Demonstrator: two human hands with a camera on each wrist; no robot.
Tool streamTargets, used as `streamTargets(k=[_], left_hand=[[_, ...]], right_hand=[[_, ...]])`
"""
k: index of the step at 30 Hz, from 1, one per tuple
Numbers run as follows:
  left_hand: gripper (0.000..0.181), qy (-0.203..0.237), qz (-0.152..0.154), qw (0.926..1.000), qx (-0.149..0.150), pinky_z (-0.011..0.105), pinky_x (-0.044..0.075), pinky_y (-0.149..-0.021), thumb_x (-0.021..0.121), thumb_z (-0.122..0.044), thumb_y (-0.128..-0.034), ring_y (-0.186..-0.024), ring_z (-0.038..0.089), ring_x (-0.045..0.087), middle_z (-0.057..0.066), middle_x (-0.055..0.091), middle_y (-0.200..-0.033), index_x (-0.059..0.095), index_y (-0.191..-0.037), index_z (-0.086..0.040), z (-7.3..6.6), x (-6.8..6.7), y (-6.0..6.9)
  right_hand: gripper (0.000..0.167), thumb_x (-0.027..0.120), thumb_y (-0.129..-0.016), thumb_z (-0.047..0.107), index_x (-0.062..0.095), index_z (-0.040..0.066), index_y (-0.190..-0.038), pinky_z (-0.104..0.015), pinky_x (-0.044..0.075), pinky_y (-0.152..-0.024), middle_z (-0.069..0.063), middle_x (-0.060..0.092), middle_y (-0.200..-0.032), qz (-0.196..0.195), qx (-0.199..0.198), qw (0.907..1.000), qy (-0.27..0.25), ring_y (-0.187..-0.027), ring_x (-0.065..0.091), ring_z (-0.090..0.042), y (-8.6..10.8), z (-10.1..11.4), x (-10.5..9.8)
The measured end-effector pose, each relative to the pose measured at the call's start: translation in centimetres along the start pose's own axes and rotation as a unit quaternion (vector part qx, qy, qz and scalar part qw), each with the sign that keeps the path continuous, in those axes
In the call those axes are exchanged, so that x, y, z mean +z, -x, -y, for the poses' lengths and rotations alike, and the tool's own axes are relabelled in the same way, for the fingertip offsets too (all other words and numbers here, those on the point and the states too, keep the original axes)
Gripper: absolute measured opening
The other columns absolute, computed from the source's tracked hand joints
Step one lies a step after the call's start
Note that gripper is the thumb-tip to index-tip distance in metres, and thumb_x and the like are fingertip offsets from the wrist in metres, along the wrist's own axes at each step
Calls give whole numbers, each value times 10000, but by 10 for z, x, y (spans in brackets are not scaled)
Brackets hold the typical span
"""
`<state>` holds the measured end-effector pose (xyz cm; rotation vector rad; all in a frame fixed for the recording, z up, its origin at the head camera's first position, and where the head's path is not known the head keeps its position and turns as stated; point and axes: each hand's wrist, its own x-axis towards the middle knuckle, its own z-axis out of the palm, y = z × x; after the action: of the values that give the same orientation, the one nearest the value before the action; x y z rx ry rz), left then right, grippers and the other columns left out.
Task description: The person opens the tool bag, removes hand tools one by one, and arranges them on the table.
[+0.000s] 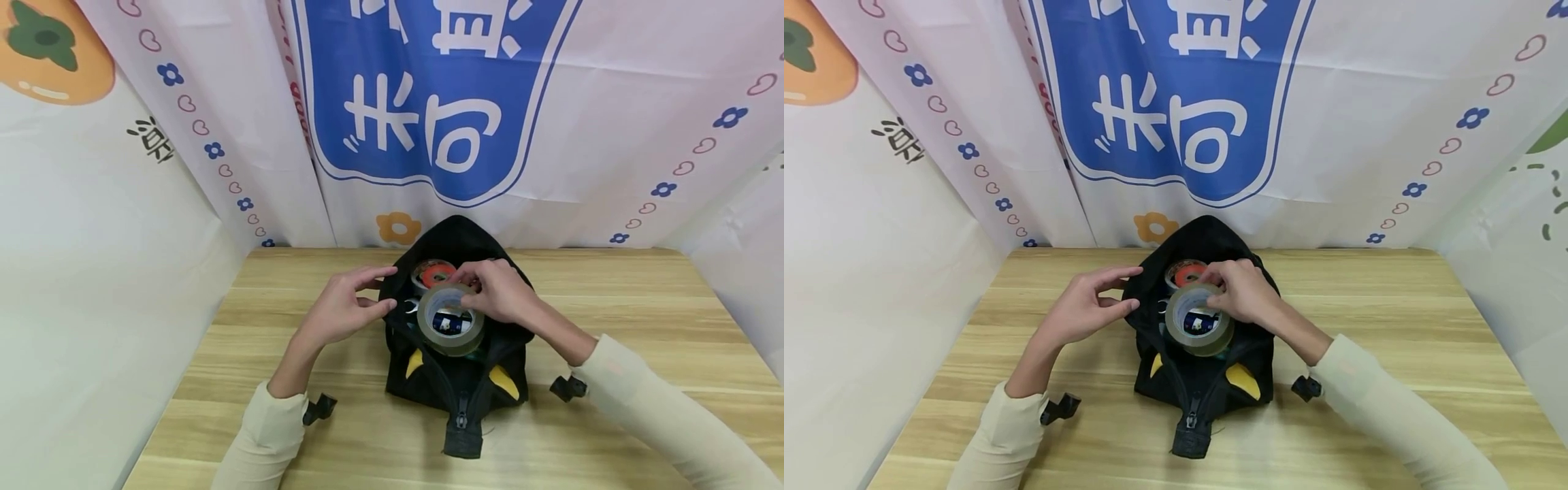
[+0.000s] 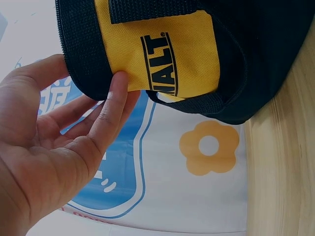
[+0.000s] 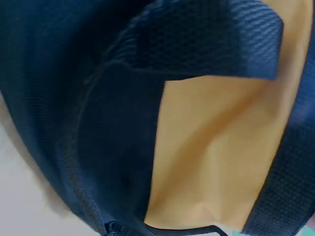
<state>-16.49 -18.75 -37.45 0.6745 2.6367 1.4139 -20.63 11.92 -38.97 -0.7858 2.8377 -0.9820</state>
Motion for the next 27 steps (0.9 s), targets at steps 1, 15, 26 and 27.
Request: streamTargets(k=[1, 15, 26, 27], left_hand=[[523, 1, 1, 10000, -1, 303, 671, -908, 769, -92, -979, -1325, 370, 667, 134, 627, -1532, 639, -1485, -68, 0, 0, 0], [519, -3, 6, 10000, -45, 304, 672, -905, 776, -103, -977, -1312, 369, 672, 130, 639, -1520, 645, -1478, -70, 0, 0, -2], [520, -20, 15, 10000, -35, 320, 671, -918, 771, -105, -983, -1313, 367, 672, 130, 634, -1528, 640, -1486, -79, 1, 0, -2], [520, -14, 18, 10000, -35, 322, 670, -920, 771, -104, -983, -1313, 366, 672, 129, 633, -1529, 639, -1486, -78, 1, 0, -2]], right_hand=[[261, 829, -873, 61, 813, 123, -1127, -291, 550, -689, -37, 789, -971, -21, -1, 10000, -35, -805, 662, -151, 1, 1, -2], [294, 730, -944, 36, 763, 44, -1236, -340, 605, -837, -123, 779, -1131, -104, 272, 9974, -666, -954, 701, -234, 12, 20, -50], [313, 752, -963, 66, 771, 79, -1275, -176, 605, -766, -159, 756, -1281, -742, 632, 9901, -1008, -1100, 734, -326, 34, 23, -100], [316, 752, -964, 68, 771, 86, -1279, -175, 606, -759, -158, 751, -1289, -814, 693, 9892, -1003, -1103, 732, -324, 36, 22, -104]])
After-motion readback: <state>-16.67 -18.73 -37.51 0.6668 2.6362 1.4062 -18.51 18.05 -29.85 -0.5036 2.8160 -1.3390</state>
